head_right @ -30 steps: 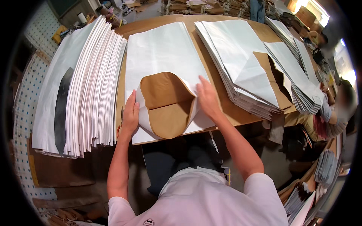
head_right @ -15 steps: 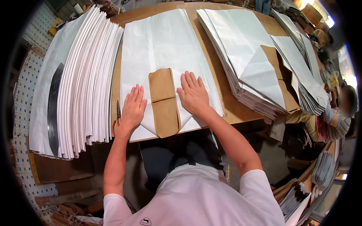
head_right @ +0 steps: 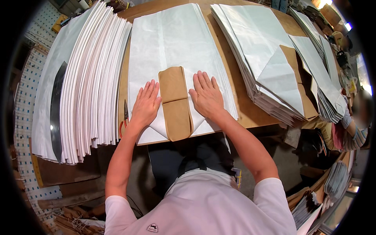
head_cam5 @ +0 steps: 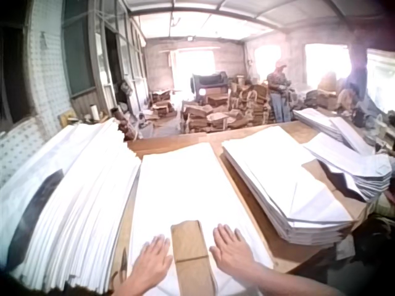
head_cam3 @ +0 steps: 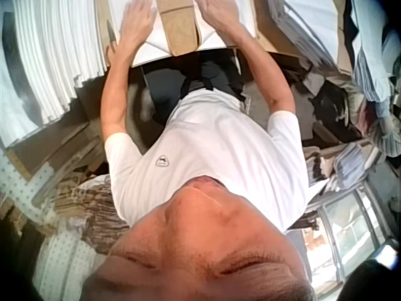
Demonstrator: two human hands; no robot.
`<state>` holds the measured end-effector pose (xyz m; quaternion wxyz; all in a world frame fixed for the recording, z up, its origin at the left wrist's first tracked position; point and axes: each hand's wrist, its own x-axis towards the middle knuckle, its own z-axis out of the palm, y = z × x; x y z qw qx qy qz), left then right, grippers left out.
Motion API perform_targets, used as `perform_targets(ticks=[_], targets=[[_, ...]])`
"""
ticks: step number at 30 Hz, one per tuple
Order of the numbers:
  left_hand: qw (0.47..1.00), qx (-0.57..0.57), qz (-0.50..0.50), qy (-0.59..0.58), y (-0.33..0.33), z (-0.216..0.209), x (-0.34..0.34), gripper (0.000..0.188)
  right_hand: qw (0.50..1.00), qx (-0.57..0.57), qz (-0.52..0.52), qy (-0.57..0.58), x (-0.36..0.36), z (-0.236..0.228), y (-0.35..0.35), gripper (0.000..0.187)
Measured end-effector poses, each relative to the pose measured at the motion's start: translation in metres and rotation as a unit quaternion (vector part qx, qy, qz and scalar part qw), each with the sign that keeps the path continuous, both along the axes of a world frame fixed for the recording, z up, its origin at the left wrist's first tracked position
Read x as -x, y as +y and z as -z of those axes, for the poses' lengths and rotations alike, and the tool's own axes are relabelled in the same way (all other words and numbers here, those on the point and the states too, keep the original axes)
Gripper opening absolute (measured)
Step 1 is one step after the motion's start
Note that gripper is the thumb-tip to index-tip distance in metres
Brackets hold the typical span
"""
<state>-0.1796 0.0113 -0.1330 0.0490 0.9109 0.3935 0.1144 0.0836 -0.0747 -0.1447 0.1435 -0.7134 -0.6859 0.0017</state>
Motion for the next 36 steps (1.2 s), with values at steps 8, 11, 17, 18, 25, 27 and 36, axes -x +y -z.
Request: perform_targets(ticks=[8,11,17,18,25,27,36], targets=[[0.998,0.024,0.063,0.005,0.009,-0.006,-0.023,0.058,1.000,-0.010,-0.002,0.005,0.000,0.003,0.000,0.063],[0.992,0.018,0.122,0.006,0.011,-0.008,-0.033,0.056,1.000,-0.011,0.000,-0.004,-0.001,0.003,-0.001,0.063],[0.971,0.028,0.236,0.012,0.012,-0.017,-0.056,0.054,0.999,-0.035,-0.010,0.002,-0.001,0.005,0.000,0.062],[0.970,0.021,0.242,0.015,0.012,-0.017,-0.057,0.053,0.999,-0.037,-0.012,0.002,0.000,0.005,0.000,0.061],[0.966,0.017,0.259,0.014,0.012,-0.012,-0.060,0.052,0.999,-0.034,-0.010,0.003,-0.001,0.005,-0.002,0.062],[0.966,0.015,0.259,0.018,0.012,-0.010,-0.060,0.051,1.000,-0.026,-0.010,0.006,-0.001,0.004,-0.003,0.062],[0.966,0.020,0.259,0.013,0.013,-0.005,-0.061,0.049,0.999,-0.028,-0.023,0.022,0.010,-0.006,-0.059,0.070]])
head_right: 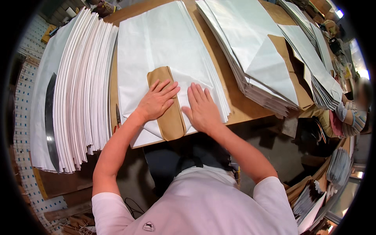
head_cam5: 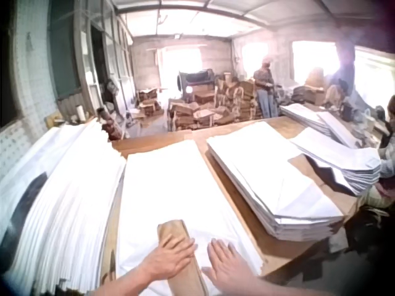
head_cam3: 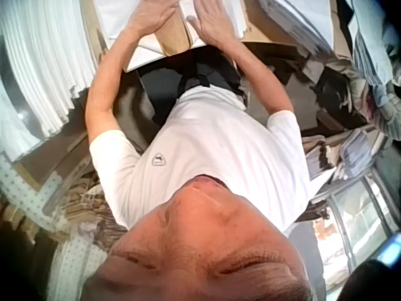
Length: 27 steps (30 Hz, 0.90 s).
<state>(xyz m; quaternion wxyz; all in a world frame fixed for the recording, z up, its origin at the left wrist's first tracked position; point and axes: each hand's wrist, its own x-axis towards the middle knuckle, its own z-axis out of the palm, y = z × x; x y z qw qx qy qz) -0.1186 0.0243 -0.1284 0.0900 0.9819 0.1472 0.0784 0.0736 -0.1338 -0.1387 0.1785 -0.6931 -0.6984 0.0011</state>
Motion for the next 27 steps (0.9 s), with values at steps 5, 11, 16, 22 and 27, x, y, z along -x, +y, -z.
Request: perform_targets(ticks=[5,11,16,22,27], targets=[[1.000,0.000,-0.001,-0.012,0.000,0.003,0.002,0.048,0.995,0.067,-0.053,0.048,0.041,-0.007,-0.073,0.077],[1.000,-0.002,0.001,-0.016,-0.001,0.004,0.002,0.048,0.988,0.080,-0.123,0.048,0.059,-0.041,-0.093,0.076],[1.000,0.014,0.001,-0.015,0.003,0.005,0.007,0.048,0.969,0.009,-0.235,0.070,0.146,-0.033,-0.032,0.071],[1.000,0.014,-0.004,0.008,0.000,0.004,-0.001,0.049,0.972,0.012,-0.205,0.111,0.200,-0.001,0.023,0.074],[1.000,0.025,-0.009,-0.002,0.001,0.008,0.008,0.049,0.980,0.036,-0.184,0.072,0.174,0.001,-0.025,0.084]])
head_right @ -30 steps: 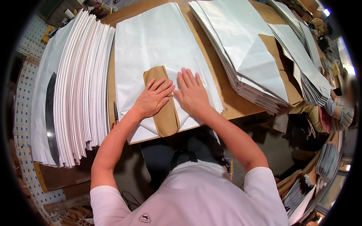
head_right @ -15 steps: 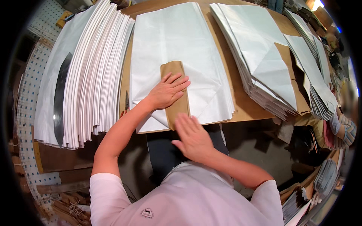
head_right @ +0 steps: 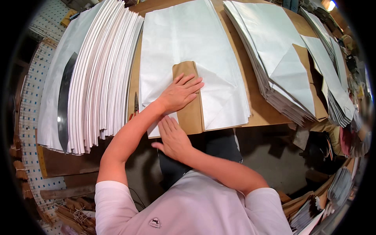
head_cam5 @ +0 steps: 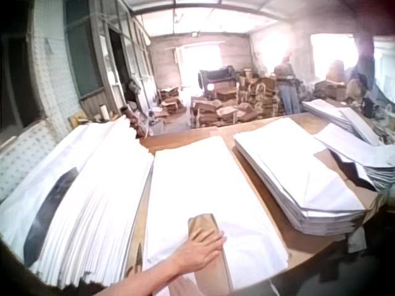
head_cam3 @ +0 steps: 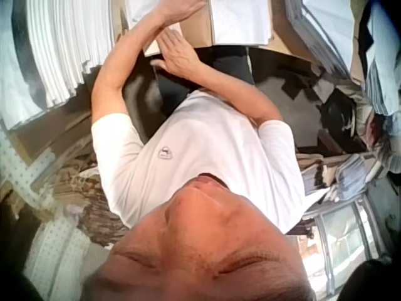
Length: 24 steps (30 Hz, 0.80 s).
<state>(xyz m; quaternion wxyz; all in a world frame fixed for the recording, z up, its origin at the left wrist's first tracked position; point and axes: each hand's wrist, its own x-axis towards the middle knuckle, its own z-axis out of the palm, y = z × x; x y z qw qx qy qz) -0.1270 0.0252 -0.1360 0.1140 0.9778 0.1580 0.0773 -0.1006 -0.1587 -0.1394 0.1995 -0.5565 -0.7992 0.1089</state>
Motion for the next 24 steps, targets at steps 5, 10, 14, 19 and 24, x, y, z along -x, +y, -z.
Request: perform_targets(ticks=[5,10,14,19,24], targets=[[1.000,0.001,0.010,-0.017,0.000,-0.004,-0.006,0.048,0.995,0.053,-0.032,-0.073,-0.048,-0.030,-0.064,0.088],[1.000,-0.002,0.005,-0.022,-0.001,-0.002,-0.003,0.048,0.994,0.011,0.046,0.097,-0.128,-0.086,-0.029,0.065],[0.999,-0.013,0.006,-0.036,0.001,-0.001,-0.002,0.047,0.990,0.012,0.122,-0.073,-0.187,-0.014,0.063,0.064],[1.000,0.013,0.000,0.027,0.002,-0.005,-0.006,0.042,0.990,0.052,0.126,-0.042,-0.170,-0.003,0.145,0.068],[0.999,0.014,0.011,-0.036,0.004,0.001,-0.004,0.040,0.994,0.035,0.101,0.013,-0.168,-0.012,0.150,0.069]])
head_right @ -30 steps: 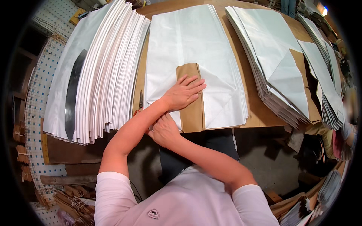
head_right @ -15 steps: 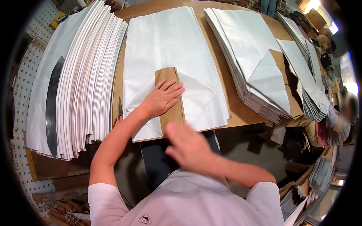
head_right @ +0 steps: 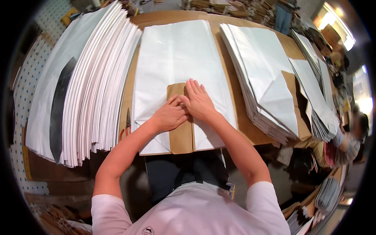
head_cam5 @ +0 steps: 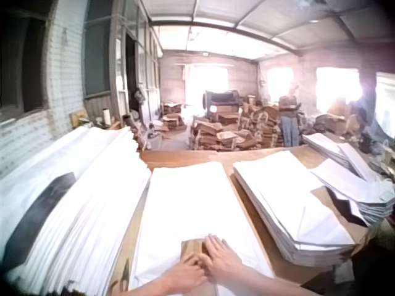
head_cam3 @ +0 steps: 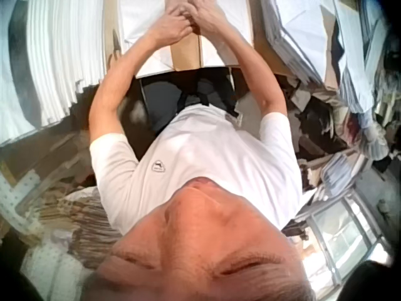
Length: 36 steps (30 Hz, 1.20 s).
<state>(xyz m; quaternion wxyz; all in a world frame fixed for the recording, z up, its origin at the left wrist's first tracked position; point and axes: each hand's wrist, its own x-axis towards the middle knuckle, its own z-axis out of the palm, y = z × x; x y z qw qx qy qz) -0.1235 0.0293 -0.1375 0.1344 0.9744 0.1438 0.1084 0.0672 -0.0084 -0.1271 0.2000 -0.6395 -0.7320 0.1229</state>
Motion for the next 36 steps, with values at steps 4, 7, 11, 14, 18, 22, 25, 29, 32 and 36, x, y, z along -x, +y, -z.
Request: perform_targets(ticks=[4,7,11,14,18,22,25,29,32,36], targets=[[0.994,0.086,-0.066,-0.019,-0.006,0.010,0.003,0.043,0.989,-0.009,-0.148,-0.001,0.044,-0.024,-0.010,0.064],[0.995,0.058,-0.058,-0.060,-0.002,0.011,-0.001,0.046,0.981,0.030,-0.183,-0.061,0.073,-0.029,0.007,0.059],[0.996,-0.023,0.002,-0.081,0.000,0.013,0.006,0.054,0.959,0.129,-0.239,-0.085,0.116,-0.048,0.006,0.060],[0.995,-0.087,0.017,-0.043,0.002,0.017,0.001,0.059,0.940,0.126,-0.316,-0.033,0.139,-0.044,-0.002,0.061],[0.978,0.185,-0.028,-0.092,-0.008,0.004,0.008,0.054,0.948,0.149,-0.231,-0.162,0.104,-0.057,0.012,0.052],[0.998,0.052,-0.033,0.029,-0.004,-0.008,0.001,0.053,0.949,0.038,-0.183,-0.252,0.013,-0.038,0.050,0.047],[0.999,-0.029,-0.017,0.001,-0.006,0.003,-0.001,0.052,0.981,0.028,-0.084,-0.174,-0.002,-0.042,0.052,0.053],[1.000,-0.027,-0.012,0.006,-0.003,-0.001,0.003,0.051,0.998,-0.050,-0.007,0.043,-0.027,-0.052,0.002,0.053],[0.991,0.035,-0.038,-0.125,-0.007,-0.024,0.010,0.051,0.999,-0.044,0.027,0.010,-0.044,-0.022,-0.053,0.056],[0.956,0.034,-0.256,-0.142,-0.017,-0.030,0.049,0.053,0.993,-0.016,0.048,-0.102,-0.049,-0.001,-0.094,0.065]])
